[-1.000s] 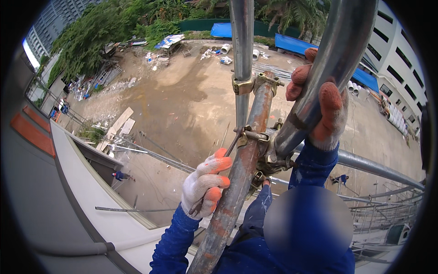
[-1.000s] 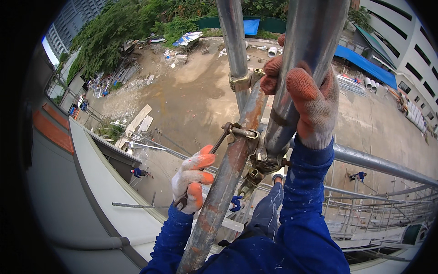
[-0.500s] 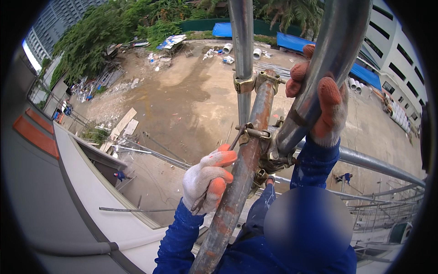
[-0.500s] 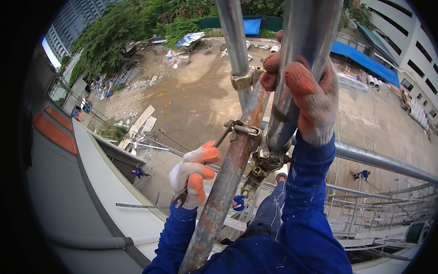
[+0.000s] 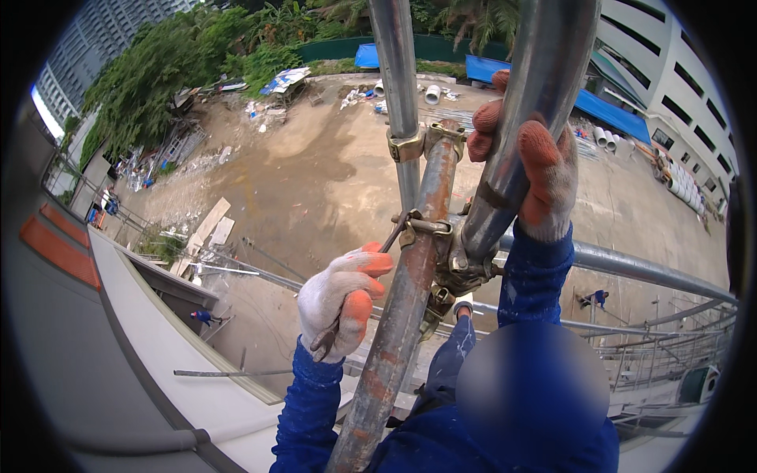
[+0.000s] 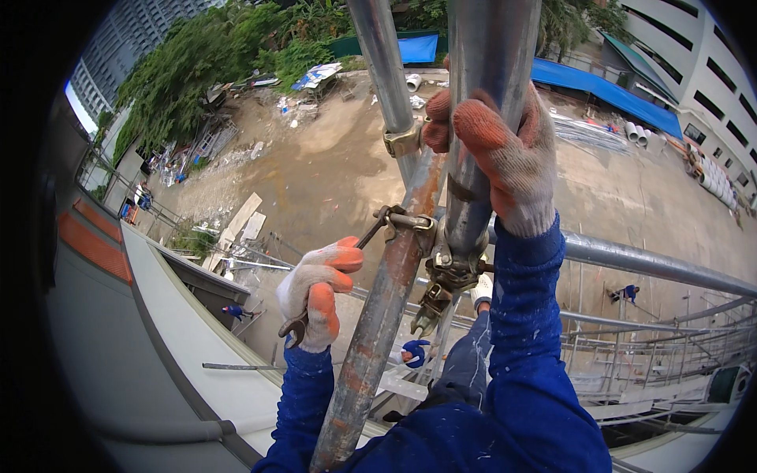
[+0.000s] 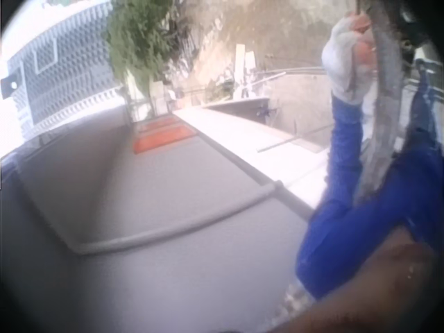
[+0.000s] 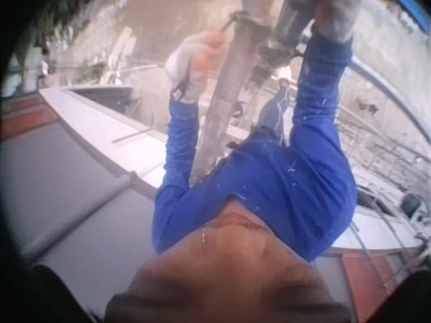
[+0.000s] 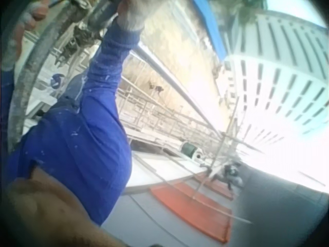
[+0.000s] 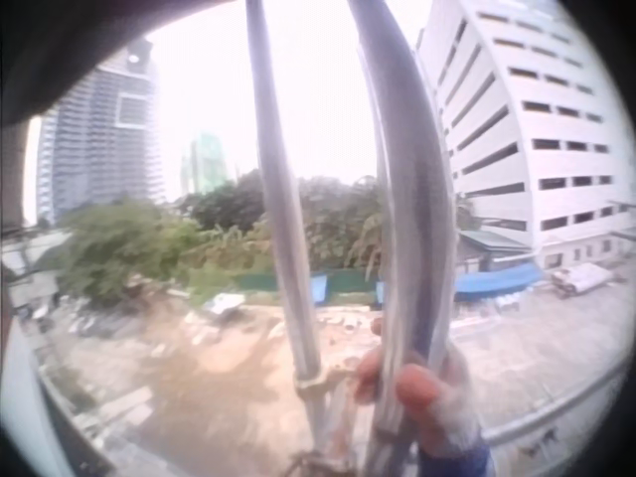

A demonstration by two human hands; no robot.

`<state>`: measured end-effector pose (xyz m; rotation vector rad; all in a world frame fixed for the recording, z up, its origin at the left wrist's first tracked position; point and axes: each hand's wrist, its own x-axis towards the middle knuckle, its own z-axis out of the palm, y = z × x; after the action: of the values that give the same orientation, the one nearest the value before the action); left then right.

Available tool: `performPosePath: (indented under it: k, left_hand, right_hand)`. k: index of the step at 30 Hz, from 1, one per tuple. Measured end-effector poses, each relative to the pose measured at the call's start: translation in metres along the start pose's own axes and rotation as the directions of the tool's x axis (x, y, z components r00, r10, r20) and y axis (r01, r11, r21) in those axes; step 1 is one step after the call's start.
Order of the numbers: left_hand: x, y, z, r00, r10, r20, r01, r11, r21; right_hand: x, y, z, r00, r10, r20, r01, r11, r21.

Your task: The person tightens multiple metal scaffolding couplers using a spanner while standing on a scaffold. The hands manipulate the coupler nuts and rods to secure the structure.

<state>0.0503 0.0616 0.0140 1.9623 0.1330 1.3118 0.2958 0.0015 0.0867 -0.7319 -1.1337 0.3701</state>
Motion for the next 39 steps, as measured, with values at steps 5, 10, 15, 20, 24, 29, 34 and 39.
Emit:
performPosePath:
  k: [5, 10, 15, 20, 24, 29, 34, 39]
  left_hand:
    - [-0.007, -0.007, -0.003, 0.994, -0.108, -0.024, 0.107, 0.993, -0.047]
    - [-0.009, -0.012, -0.014, 0.992, -0.100, -0.078, 0.088, 0.987, -0.137]
    - [-0.034, 0.022, -0.040, 0.926, -0.355, 0.131, 0.377, 0.895, -0.237]
    - [-0.070, 0.072, -0.044, 0.768, -0.570, 0.292, 0.408, 0.787, 0.462]
    - [-0.068, 0.095, -0.046, 0.783, -0.599, 0.169, 0.411, 0.701, 0.583]
    - [-0.063, 0.111, -0.042, 0.626, -0.761, 0.169, 0.578, 0.599, 0.555]
    - [-0.066, 0.107, -0.042, 0.547, -0.822, 0.158, 0.607, 0.520, 0.601]
    - [-0.075, 0.106, -0.051, 0.480, -0.804, 0.352, 0.672, 0.595, 0.441]
  right_hand:
    - [0.001, 0.002, -0.004, 0.997, -0.062, 0.052, 0.052, 0.983, 0.176]
    - [0.003, 0.004, -0.010, 0.989, -0.089, 0.116, 0.089, 0.996, 0.006]
    - [0.001, 0.010, -0.015, 0.981, -0.106, 0.161, 0.106, 0.994, 0.009]
    - [-0.008, -0.002, -0.007, 0.992, 0.001, 0.127, -0.003, 1.000, 0.018]
    - [-0.038, -0.047, -0.003, 0.993, 0.117, -0.021, -0.109, 0.824, -0.557]
    - [-0.103, -0.108, -0.001, 0.984, 0.171, -0.041, -0.174, 0.913, -0.368]
    - [-0.134, -0.087, 0.023, 0.824, 0.567, -0.005, -0.467, 0.674, -0.573]
    - [-0.139, -0.029, 0.056, 0.941, 0.061, 0.333, 0.298, 0.315, -0.901]
